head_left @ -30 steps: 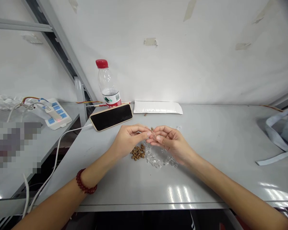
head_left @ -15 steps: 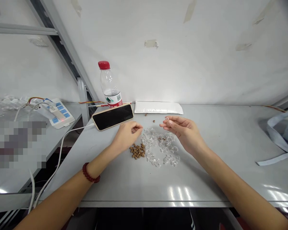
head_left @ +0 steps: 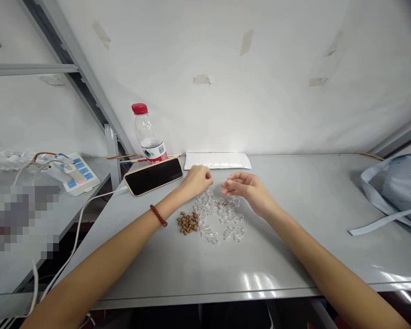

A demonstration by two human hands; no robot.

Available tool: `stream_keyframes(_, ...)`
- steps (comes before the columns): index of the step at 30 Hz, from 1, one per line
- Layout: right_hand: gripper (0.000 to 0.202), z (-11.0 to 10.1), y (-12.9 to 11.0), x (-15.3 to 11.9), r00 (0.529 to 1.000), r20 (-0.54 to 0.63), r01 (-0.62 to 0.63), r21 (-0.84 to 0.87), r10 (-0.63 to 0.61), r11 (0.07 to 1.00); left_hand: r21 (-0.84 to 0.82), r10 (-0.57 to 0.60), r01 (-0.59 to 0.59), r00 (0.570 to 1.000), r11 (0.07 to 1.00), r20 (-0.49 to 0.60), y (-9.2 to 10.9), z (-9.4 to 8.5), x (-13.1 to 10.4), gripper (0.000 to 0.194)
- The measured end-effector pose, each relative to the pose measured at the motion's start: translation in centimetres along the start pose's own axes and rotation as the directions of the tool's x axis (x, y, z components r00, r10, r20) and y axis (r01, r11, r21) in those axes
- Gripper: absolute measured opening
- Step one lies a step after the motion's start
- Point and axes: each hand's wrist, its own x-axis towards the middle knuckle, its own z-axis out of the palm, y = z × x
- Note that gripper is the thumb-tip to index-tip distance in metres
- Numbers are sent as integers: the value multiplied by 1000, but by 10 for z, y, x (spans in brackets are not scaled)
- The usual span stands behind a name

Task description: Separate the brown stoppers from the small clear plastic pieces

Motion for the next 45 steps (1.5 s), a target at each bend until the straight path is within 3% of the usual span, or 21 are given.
stream_keyframes(2,16,6,-1,-4,998,57,0,-38,2,999,-109,-20,16,999,994,-35,6,-8,-18,17)
stream_keyframes(4,15,12,-2,-10,993,119,11,-69,-3,998,-487,-113,48,988,872,-104,12,-13,-39,19)
stream_keyframes(5,16,15,-2,-12,989,150,19,-83,-6,996,-593,-143,44,982,804,-122,14,-15,-48,19)
stream_keyframes(9,20,26,-3,-19,971,237,30,-117,-2,993,-759,-245,51,959,649,-145,21,-12,-75,17)
stream_keyframes(16,21,32,1,-22,954,299,-4,-96,33,995,-783,-163,16,981,621,-109,21,-4,-85,11)
stream_keyframes(20,18,33,0,-24,960,279,1,-93,25,996,-766,-87,-60,985,639,-150,18,-2,-88,10)
stream_keyframes(23,17,34,-1,-24,965,261,11,-119,21,993,-797,-60,-56,992,601,-115,17,-3,-88,10)
stream_keyframes(26,17,34,-2,-24,968,251,27,-166,16,986,-829,-68,8,997,560,-36,19,-6,-88,11)
stream_keyframes(32,15,33,-4,-27,971,241,54,-214,-1,975,-809,-121,127,990,574,69,18,-13,-88,14)
stream_keyframes(36,13,33,-2,-28,964,267,71,-203,-15,977,-867,-125,227,974,444,191,14,-14,-86,10)
stream_keyframes(40,7,34,1,-30,948,286,225,-291,-140,930,-888,-88,376,926,263,366,8,-16,-83,7)
stream_keyframes(45,14,38,1,-39,902,298,423,-464,-313,778,-849,-63,466,883,248,466,7,-23,-84,11)
